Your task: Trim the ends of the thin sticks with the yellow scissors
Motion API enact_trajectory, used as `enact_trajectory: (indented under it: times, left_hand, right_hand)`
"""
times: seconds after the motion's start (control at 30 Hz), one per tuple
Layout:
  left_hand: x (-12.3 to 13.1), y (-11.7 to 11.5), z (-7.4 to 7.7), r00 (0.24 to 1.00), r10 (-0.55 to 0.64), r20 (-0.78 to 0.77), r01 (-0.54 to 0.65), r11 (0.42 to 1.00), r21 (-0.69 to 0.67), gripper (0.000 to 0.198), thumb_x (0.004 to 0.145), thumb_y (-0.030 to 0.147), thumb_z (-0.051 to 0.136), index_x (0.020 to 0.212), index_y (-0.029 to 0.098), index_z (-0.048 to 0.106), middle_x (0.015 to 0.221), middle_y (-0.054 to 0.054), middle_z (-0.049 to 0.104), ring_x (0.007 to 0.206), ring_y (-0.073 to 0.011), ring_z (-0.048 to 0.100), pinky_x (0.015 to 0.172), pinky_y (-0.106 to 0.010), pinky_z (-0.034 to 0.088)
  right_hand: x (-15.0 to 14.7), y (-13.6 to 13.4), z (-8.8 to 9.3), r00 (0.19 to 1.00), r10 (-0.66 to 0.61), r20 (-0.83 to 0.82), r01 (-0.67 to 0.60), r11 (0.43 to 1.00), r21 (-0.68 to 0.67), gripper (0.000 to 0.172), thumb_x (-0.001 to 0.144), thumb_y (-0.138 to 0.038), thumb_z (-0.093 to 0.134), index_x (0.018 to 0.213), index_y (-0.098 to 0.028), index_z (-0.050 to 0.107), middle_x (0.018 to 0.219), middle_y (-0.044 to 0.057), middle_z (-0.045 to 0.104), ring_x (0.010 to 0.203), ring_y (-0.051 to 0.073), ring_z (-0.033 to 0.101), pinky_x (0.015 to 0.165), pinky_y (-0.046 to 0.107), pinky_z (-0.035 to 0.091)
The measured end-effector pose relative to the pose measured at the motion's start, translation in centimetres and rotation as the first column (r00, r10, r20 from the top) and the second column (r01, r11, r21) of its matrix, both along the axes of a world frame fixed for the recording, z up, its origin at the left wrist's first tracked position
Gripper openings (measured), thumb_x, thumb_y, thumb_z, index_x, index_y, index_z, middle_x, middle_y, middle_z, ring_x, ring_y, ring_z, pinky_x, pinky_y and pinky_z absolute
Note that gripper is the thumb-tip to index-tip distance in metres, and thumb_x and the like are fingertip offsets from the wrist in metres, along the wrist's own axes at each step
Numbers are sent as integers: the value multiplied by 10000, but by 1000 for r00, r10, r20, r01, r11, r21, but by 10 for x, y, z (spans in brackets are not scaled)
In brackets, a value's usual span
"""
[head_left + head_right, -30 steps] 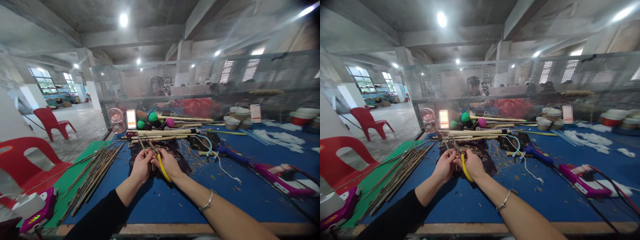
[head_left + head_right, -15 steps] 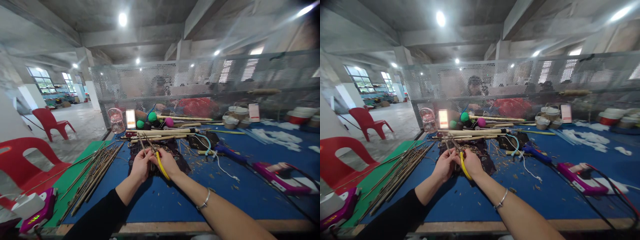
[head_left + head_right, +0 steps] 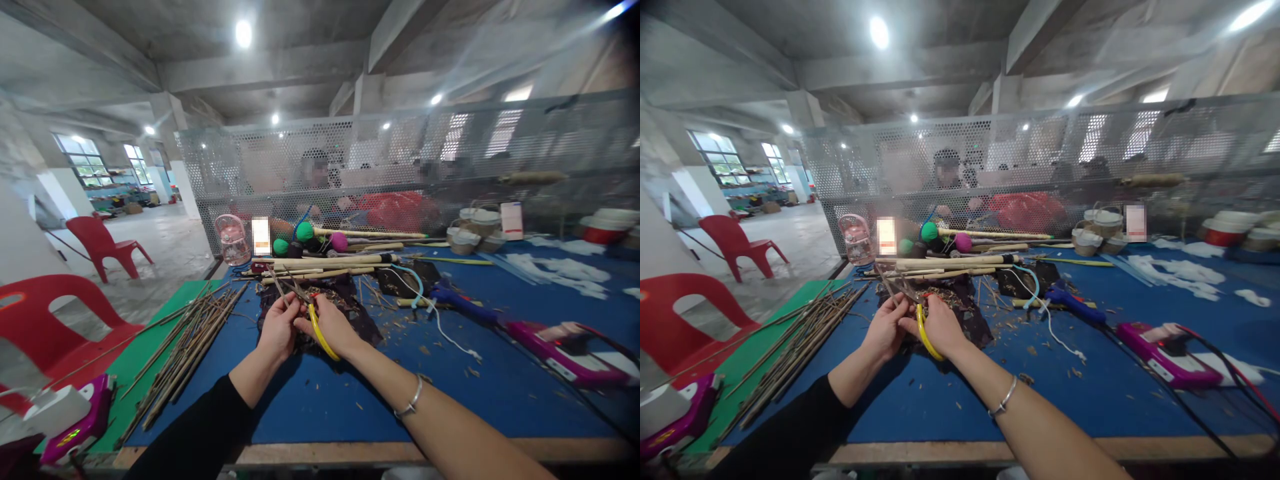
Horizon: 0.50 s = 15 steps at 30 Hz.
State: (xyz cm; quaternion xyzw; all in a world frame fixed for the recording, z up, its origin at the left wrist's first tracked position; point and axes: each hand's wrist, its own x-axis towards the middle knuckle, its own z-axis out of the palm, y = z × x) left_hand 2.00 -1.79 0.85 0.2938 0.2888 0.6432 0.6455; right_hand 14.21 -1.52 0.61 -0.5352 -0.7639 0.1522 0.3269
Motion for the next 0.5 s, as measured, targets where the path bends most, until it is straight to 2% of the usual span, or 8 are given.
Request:
enact_trajectory:
  times: [0.23, 0.5]
  left_hand:
    - [-1, 0, 0, 999, -45, -3, 45, 999, 26, 360, 577, 263, 750, 875, 141, 592, 657, 13, 583, 580, -68, 526, 614, -203, 411]
    - [0, -2, 5, 1000, -14, 7, 14, 1000, 3, 341, 585, 257, 745, 858, 140, 578, 623, 15, 585, 553, -69, 526, 604, -202, 416]
  right_hand:
    - [0, 0, 0, 1000, -4, 6, 4, 999, 32, 463, 690, -495, 614, 959, -154, 453, 958, 108, 566, 891, 209, 559, 735, 295, 395]
    - [1, 2, -2, 1000, -15, -7, 15, 1000, 23, 492, 680, -493, 629, 998, -156, 463, 981, 108, 565, 914, 214, 558, 754, 303, 394]
